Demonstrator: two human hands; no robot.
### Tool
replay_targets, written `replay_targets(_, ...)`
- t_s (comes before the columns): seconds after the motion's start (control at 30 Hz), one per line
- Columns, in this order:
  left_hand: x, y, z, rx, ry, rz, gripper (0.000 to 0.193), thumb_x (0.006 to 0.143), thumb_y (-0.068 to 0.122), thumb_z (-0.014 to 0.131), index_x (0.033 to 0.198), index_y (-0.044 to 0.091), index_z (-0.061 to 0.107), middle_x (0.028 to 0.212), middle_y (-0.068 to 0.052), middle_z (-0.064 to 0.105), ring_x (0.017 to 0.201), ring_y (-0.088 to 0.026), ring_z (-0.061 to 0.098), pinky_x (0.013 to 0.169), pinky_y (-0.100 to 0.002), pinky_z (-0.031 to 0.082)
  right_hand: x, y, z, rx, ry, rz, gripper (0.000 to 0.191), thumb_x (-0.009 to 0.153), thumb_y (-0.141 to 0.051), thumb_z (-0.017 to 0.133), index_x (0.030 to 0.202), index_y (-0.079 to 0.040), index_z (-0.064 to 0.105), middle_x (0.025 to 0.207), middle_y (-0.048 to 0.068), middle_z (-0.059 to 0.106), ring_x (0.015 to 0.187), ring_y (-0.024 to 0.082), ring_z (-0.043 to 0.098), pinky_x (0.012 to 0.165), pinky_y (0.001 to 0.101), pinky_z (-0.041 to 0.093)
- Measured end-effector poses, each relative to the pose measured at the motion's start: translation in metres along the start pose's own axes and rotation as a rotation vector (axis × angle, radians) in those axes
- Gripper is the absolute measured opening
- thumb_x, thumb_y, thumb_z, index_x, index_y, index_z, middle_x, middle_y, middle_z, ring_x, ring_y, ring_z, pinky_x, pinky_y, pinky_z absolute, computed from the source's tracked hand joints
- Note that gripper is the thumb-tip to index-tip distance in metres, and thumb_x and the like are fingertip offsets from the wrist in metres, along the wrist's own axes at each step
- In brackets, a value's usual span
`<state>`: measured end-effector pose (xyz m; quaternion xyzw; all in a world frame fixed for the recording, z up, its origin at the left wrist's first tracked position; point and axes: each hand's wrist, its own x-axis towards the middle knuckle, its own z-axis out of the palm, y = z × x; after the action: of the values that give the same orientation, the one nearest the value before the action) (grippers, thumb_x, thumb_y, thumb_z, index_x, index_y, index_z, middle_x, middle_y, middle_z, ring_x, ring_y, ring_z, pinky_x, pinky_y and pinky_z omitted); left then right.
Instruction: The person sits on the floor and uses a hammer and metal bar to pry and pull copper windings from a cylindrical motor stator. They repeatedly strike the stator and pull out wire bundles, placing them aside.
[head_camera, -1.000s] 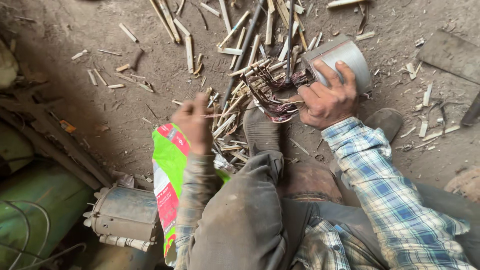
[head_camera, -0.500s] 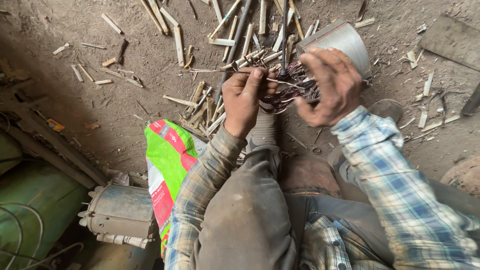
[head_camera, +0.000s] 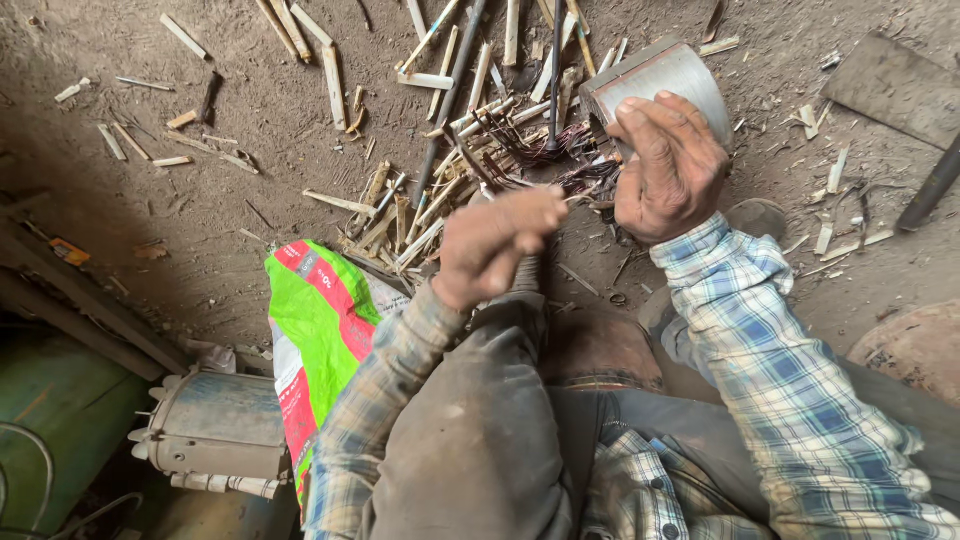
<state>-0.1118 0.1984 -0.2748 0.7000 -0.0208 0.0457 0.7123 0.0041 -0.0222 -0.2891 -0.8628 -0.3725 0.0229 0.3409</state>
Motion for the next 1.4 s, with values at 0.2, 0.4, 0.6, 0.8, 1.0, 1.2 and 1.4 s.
replay_targets(0.2,-0.013,0.016,-0.003,0.29,-0.507,0.218,0.025,0.095,0.013,0.066,0.117,0.001,0.071,0.132,-0.014,0.071,0.13,-0.03,0.065,0.118,-0.046,0.049,-0.001,-0.002,-0.002,-0.012,-0.003,0.007,0.06,0.086,0.013,0.051,0.144,0.0,0.055,0.102,0.015,0.076,0.105,0.03,0.075,0.116,0.0498,0.052)
replay_targets(0.4,-0.014,0.015,0.0,0.403,-0.527,0.343,0.031,0.094,0.016,0.063,0.119,0.0,0.07,0.135,-0.017,0.069,0.13,-0.031,0.064,0.116,-0.046,0.05,-0.001,-0.005,-0.001,-0.054,0.014,0.01,0.058,0.086,0.014,0.052,0.143,0.003,0.056,0.101,0.015,0.076,0.102,0.032,0.075,0.115,0.0495,0.052)
replay_targets(0.6,-0.028,0.012,-0.005,0.05,-0.225,0.067,0.018,0.098,0.007,0.069,0.115,0.002,0.072,0.124,-0.012,0.074,0.123,-0.028,0.071,0.115,-0.044,0.054,0.0,-0.008,-0.001,-0.047,0.014,0.019,0.057,0.086,0.015,0.052,0.141,0.004,0.057,0.101,0.015,0.075,0.101,0.033,0.073,0.115,0.051,0.053)
replay_targets(0.8,-0.044,-0.004,0.003,-0.31,0.223,-0.309,0.017,0.103,0.002,0.061,0.115,-0.004,0.072,0.117,-0.015,0.076,0.11,-0.024,0.075,0.102,-0.035,0.062,0.008,-0.008,0.001,-0.035,-0.026,-0.024,0.034,0.092,0.01,0.059,0.122,-0.003,0.068,0.108,0.013,0.076,0.111,0.032,0.073,0.114,0.0512,0.052)
replay_targets(1.0,-0.035,-0.01,0.006,-0.616,0.485,-0.496,0.019,0.107,0.006,0.062,0.114,-0.01,0.069,0.107,-0.019,0.076,0.093,-0.023,0.075,0.087,-0.035,0.064,0.022,-0.02,-0.004,0.015,-0.182,-0.217,0.012,0.091,-0.012,0.079,0.102,-0.012,0.075,0.1,0.007,0.076,0.108,0.028,0.069,0.109,0.0482,0.043)
replay_targets(1.2,-0.031,-0.011,0.006,-0.736,0.516,-0.566,0.02,0.106,0.008,0.062,0.114,-0.009,0.068,0.105,-0.019,0.075,0.09,-0.023,0.077,0.083,-0.035,0.065,0.024,-0.043,-0.003,0.066,-0.365,-0.162,0.015,0.091,-0.013,0.085,0.103,-0.015,0.076,0.095,0.002,0.074,0.102,0.024,0.069,0.111,0.0457,0.041)
replay_targets(1.4,-0.037,-0.015,0.006,-0.747,0.474,-0.547,0.018,0.108,0.008,0.062,0.113,-0.008,0.07,0.104,-0.017,0.075,0.09,-0.021,0.075,0.082,-0.034,0.064,0.023,-0.052,0.003,0.095,-0.338,-0.185,0.021,0.088,-0.014,0.086,0.104,-0.009,0.074,0.092,0.004,0.071,0.093,0.024,0.067,0.105,0.0486,0.044)
